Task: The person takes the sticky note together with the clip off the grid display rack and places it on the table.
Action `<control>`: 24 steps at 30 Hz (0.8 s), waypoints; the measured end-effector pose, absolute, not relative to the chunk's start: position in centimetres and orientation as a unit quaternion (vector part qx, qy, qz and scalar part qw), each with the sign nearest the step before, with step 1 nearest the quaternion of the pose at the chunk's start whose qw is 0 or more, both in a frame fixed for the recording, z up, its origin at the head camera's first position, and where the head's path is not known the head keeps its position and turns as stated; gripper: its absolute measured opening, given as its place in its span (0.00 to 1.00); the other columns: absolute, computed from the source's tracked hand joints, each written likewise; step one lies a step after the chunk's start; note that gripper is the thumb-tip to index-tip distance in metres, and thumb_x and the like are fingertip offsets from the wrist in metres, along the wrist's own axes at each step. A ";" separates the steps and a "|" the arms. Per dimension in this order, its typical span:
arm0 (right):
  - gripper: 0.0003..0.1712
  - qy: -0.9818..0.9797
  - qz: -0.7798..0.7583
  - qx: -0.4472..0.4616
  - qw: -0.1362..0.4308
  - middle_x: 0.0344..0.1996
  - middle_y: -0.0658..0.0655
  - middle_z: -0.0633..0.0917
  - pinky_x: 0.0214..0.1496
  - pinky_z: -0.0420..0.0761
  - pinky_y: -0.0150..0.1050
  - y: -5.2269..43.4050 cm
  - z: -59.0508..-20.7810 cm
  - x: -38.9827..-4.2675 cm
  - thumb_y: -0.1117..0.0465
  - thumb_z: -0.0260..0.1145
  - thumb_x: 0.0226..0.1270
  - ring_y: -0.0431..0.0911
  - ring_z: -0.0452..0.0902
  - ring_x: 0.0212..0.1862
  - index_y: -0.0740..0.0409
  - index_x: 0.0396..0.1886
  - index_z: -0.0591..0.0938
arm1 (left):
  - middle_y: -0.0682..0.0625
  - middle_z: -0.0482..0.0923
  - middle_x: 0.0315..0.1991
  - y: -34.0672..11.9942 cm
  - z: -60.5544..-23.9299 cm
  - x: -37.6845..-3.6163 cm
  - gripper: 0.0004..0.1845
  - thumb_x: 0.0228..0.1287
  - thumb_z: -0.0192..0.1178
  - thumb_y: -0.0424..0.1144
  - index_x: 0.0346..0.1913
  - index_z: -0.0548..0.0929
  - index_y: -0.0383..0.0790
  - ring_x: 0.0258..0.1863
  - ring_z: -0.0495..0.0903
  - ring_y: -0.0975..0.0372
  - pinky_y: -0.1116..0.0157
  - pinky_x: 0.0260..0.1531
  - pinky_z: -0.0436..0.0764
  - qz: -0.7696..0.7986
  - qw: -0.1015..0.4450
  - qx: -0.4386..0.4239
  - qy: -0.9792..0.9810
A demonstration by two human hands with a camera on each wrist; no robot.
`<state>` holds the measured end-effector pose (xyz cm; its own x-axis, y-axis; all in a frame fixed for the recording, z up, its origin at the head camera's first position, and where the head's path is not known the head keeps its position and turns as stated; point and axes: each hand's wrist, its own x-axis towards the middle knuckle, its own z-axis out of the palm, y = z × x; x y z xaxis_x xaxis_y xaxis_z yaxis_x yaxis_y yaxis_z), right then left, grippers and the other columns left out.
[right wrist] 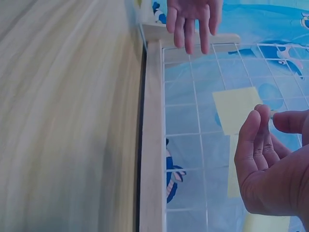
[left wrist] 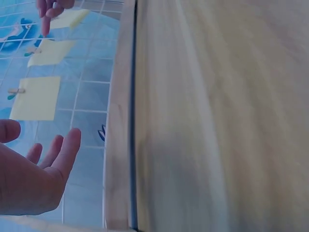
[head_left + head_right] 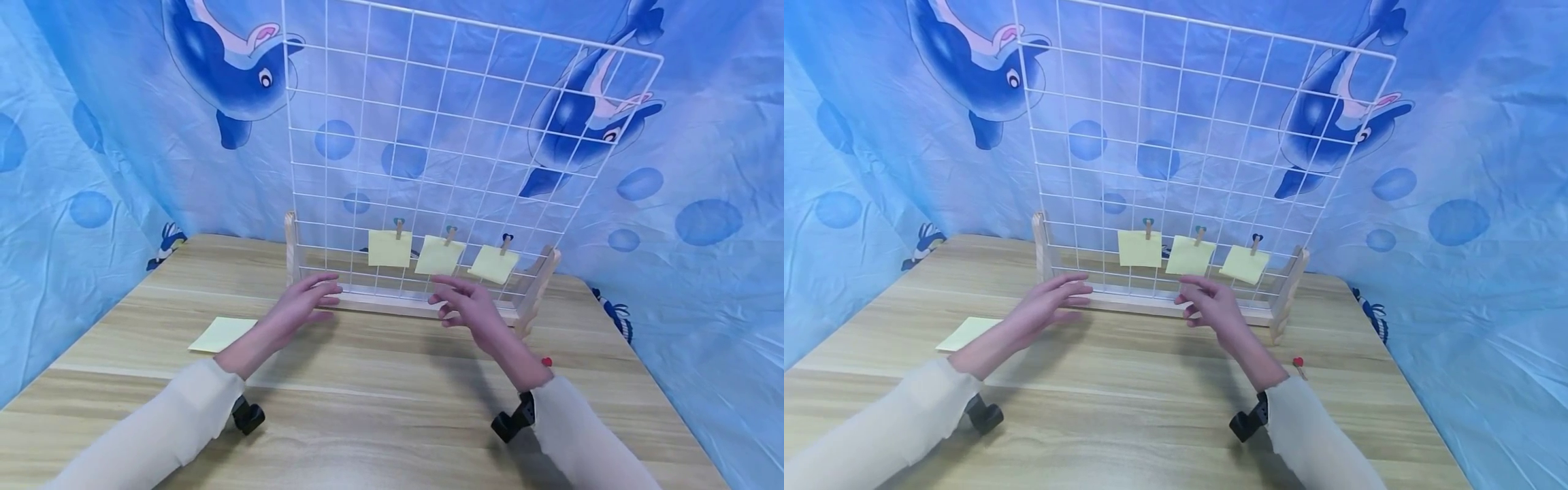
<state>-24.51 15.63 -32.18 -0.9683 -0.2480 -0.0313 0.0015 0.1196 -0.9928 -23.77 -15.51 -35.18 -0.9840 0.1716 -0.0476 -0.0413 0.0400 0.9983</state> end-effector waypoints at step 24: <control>0.31 0.735 -0.655 -0.158 0.077 0.48 0.65 0.83 0.36 0.84 0.37 11.5 -28.4 -27.4 0.59 0.60 0.70 0.46 0.78 0.32 0.42 0.71 0.66 | 0.34 0.65 0.67 -11.2 -34.1 -27.0 0.32 0.72 0.53 0.39 0.75 0.55 0.49 0.65 0.66 0.41 0.48 0.59 0.75 0.701 0.031 0.072 0.709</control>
